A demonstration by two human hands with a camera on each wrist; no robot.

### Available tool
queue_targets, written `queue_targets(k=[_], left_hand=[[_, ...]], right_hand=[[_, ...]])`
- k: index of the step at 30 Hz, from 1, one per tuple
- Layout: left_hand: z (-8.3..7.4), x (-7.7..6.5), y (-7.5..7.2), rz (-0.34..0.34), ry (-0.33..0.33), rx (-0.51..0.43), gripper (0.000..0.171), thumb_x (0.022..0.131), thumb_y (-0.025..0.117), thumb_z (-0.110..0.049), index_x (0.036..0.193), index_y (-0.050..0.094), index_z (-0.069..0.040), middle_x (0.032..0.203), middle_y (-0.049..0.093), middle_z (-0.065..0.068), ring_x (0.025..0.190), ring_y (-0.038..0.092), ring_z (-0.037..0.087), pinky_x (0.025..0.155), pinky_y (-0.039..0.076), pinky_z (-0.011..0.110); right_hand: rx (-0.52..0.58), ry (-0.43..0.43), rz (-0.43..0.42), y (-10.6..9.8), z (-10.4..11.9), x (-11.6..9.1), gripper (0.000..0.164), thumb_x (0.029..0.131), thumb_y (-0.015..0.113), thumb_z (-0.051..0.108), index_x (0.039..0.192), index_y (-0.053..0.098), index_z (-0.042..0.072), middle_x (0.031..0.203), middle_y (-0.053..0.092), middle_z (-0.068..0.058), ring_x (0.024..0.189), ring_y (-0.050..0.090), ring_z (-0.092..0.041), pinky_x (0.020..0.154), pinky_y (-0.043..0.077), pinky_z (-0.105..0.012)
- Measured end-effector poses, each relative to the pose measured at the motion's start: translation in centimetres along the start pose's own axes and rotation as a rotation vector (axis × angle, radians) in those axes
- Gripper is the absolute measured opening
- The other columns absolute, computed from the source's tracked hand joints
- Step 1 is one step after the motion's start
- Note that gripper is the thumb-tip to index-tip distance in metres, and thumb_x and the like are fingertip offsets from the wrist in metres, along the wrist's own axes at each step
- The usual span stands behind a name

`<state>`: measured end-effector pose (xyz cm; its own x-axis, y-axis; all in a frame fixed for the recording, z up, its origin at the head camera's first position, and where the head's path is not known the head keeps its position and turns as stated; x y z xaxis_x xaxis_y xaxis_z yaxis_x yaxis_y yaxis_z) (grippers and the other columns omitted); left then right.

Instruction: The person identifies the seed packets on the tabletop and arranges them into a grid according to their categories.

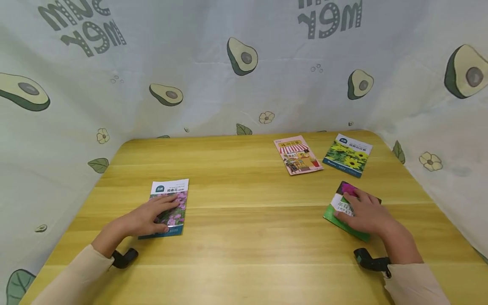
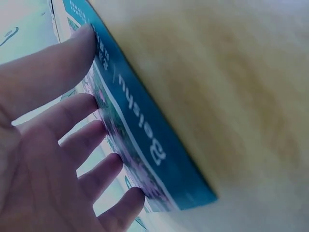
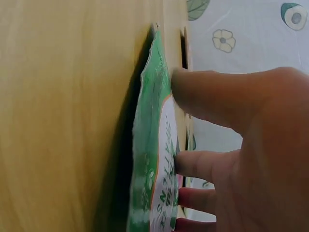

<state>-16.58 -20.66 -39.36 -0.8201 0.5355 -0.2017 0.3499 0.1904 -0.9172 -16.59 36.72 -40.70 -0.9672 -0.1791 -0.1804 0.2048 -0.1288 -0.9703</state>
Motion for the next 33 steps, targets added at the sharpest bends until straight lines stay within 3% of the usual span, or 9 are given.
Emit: queue_targets(k=[11, 25, 33], left_hand=[[0.2, -0.1, 0.3, -0.010, -0.019, 0.014, 0.069, 0.088, 0.074, -0.023, 0.149, 0.046, -0.011, 0.161, 0.030, 0.019, 0.145, 0.028, 0.051, 0.113, 0.031, 0.068], [-0.2, -0.3, -0.1, 0.006, -0.027, -0.017, 0.068, 0.088, 0.073, -0.020, 0.149, 0.044, -0.009, 0.161, 0.031, 0.020, 0.145, 0.025, 0.055, 0.113, 0.028, 0.070], [0.0, -0.2, -0.1, 0.012, -0.009, -0.043, 0.069, 0.087, 0.073, -0.017, 0.149, 0.044, -0.006, 0.160, 0.031, 0.021, 0.145, 0.025, 0.055, 0.112, 0.029, 0.070]], right_hand=[[-0.022, 0.001, -0.010, 0.3, -0.3, -0.2, 0.084, 0.084, 0.072, 0.047, 0.137, 0.047, -0.014, 0.137, 0.034, -0.045, 0.117, 0.035, -0.069, 0.093, 0.037, -0.079], [0.097, -0.063, -0.001, 0.6, -1.2, -0.4, 0.081, 0.081, 0.076, 0.032, 0.139, 0.042, -0.015, 0.142, 0.030, -0.043, 0.125, 0.032, -0.061, 0.099, 0.035, -0.076], [0.153, -0.073, -0.034, 0.8, -1.4, -0.8, 0.090, 0.085, 0.073, 0.035, 0.141, 0.031, -0.022, 0.140, 0.030, -0.046, 0.126, 0.033, -0.062, 0.099, 0.035, -0.074]])
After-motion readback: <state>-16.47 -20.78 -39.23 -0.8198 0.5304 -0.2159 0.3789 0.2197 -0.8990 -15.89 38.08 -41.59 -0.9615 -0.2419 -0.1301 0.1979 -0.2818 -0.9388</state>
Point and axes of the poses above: each hand's wrist, its own x-axis towards the middle knuckle, its own y-axis out of the palm, z = x × y, the point moved 2 cm from there along x, towards the middle knuckle
